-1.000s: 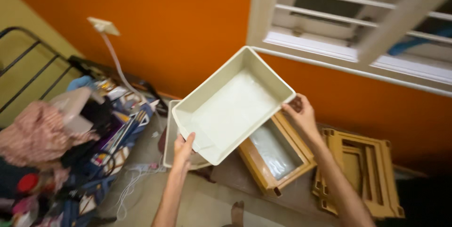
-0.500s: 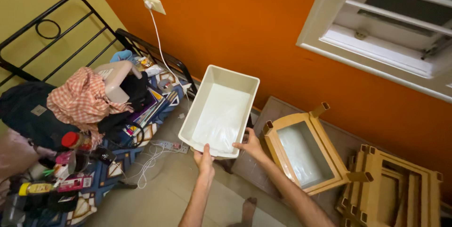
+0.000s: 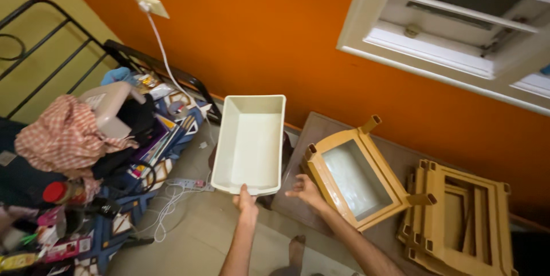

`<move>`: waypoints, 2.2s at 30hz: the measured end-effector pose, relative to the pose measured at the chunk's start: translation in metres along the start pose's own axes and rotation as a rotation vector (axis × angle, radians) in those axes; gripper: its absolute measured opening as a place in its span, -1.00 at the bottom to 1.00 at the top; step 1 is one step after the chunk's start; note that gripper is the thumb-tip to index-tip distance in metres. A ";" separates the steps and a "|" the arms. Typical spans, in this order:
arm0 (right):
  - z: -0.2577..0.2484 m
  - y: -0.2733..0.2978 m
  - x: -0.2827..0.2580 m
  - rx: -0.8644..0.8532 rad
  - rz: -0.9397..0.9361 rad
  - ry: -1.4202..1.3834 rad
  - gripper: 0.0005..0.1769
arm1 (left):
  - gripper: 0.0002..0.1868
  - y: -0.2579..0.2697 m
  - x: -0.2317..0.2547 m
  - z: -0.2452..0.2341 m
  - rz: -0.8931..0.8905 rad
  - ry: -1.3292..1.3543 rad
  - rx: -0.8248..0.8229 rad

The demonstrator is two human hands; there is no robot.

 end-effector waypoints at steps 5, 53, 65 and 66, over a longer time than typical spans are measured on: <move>-0.037 0.034 0.022 0.041 0.077 -0.159 -0.01 | -0.58 -0.003 0.002 -0.018 -0.012 -0.042 0.034; -0.279 0.208 0.085 0.826 -0.017 0.856 -0.47 | -0.69 0.117 -0.147 0.120 1.129 -2.239 -1.366; -0.261 0.168 0.123 0.397 0.544 0.295 -0.29 | -0.10 0.252 -0.300 0.047 0.396 -1.363 -1.964; -0.250 0.182 0.129 0.294 0.622 0.375 -0.27 | -0.11 0.259 -0.313 0.043 0.532 -1.466 -2.010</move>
Point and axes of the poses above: each hand's wrist, its own y-axis away from the middle knuckle, its own z-axis out of the palm, x = y × z, the point moved 6 cm from there along -y, towards the middle knuckle, and after that the axes turned 7 degrees about -z, right-handed, at the moved point
